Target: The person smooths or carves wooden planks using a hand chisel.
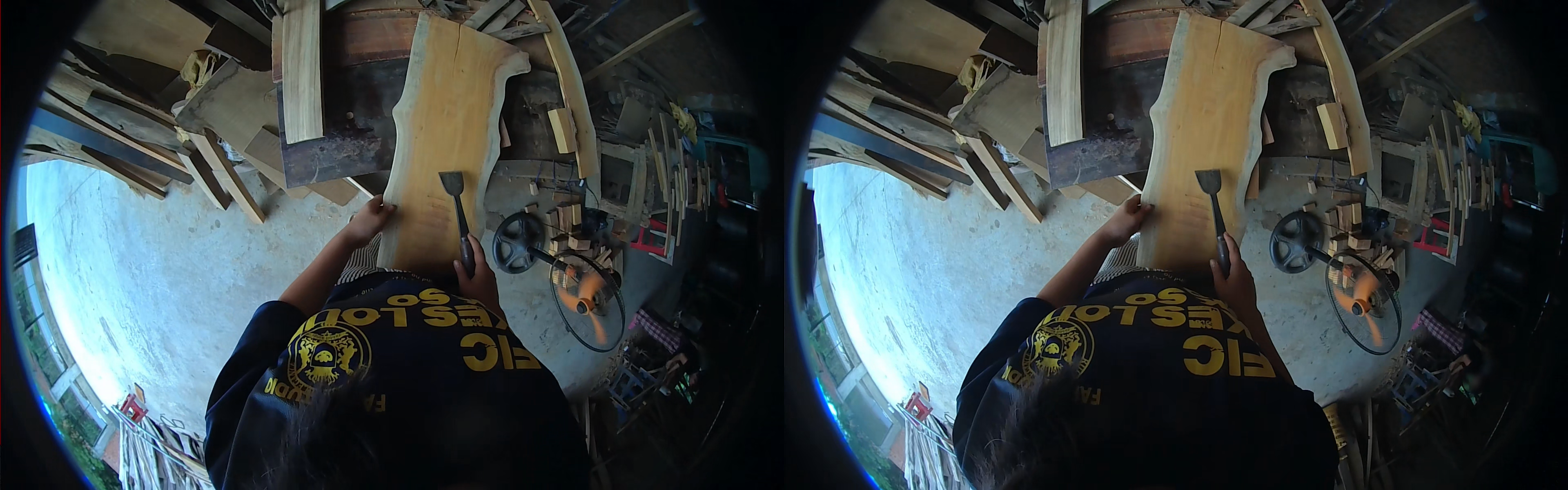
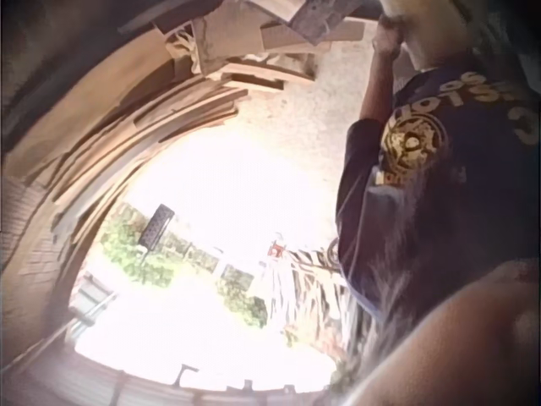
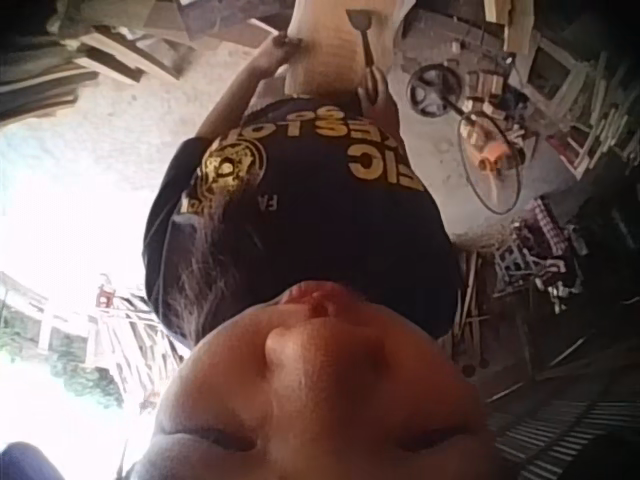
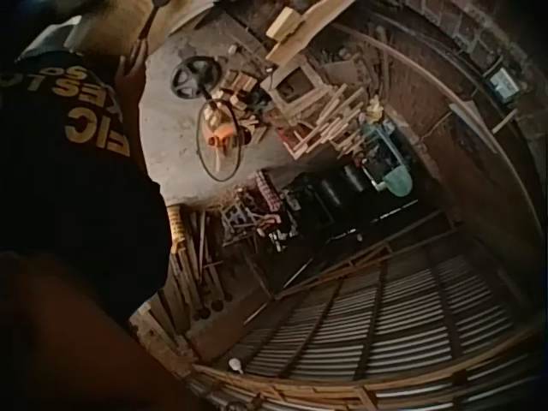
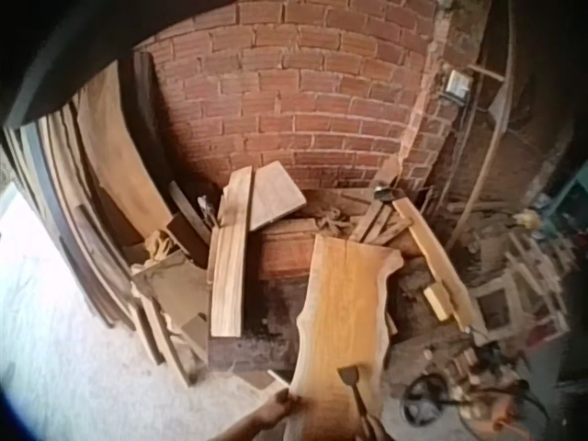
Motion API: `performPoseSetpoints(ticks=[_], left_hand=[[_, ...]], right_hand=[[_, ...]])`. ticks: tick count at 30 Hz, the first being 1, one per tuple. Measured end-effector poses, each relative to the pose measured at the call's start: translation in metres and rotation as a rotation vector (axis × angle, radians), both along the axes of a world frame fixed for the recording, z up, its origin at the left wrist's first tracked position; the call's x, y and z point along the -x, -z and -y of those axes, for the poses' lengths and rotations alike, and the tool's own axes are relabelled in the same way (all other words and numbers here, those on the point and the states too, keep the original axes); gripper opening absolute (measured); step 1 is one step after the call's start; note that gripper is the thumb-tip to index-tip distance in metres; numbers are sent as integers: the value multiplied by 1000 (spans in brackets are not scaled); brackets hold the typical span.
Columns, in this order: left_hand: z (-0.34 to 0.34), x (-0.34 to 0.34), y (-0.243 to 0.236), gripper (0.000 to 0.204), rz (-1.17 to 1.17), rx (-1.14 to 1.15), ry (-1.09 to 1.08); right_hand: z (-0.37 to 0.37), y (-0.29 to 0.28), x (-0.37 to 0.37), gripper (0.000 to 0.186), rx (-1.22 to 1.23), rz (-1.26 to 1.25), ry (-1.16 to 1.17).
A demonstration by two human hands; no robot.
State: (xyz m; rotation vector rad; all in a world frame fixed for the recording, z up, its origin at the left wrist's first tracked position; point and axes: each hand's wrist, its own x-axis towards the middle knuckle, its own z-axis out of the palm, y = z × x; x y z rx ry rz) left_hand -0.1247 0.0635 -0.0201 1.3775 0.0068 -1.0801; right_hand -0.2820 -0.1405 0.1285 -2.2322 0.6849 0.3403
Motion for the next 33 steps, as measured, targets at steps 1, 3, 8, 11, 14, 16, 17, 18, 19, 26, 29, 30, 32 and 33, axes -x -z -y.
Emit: performPoseSetpoints(ticks=[1,3,8,11,14,16,17,18,19,26,29,30,32,33], left_hand=[[1,-1,-4,40,-8,-1,-8],[0,-3,-13,42,-38,17,22],[-5,-1,-11,41,-73,82,-36],[-6,0,-18,45,-133,142,-109],[-9,2,-13,48,-143,171,-168],[-9,0,-14,48,-128,178,-151],[-9,-1,-15,48,-136,180,-155],[-10,-1,-12,48,-143,172,-156],[-10,-2,-10,48,-128,158,-143],[-9,-8,-15,41,-62,101,-76],[-9,-7,-13,41,-18,67,-55],[-9,-9,-16,41,-19,62,-48],[-8,-13,-21,42,59,-70,-2],[-7,-12,-21,42,56,-72,2]], right_hand=[[-2,4,-3,55,-35,38,-21],[-11,-1,-16,46,-60,3,-49],[-12,3,-20,48,31,-90,-182],[-3,13,-11,49,39,35,-262],[-5,11,-9,51,34,105,-302],[-4,12,-13,50,64,106,-319],[-4,11,-16,50,59,96,-318],[-7,10,-24,50,75,19,-307],[-10,8,-31,50,91,-56,-296],[-19,5,-33,48,61,-136,-240],[-13,8,-20,49,37,6,-279],[-13,8,-22,49,33,6,-271],[-12,8,-31,48,-12,-50,-245],[-13,8,-37,48,-15,-53,-241]])
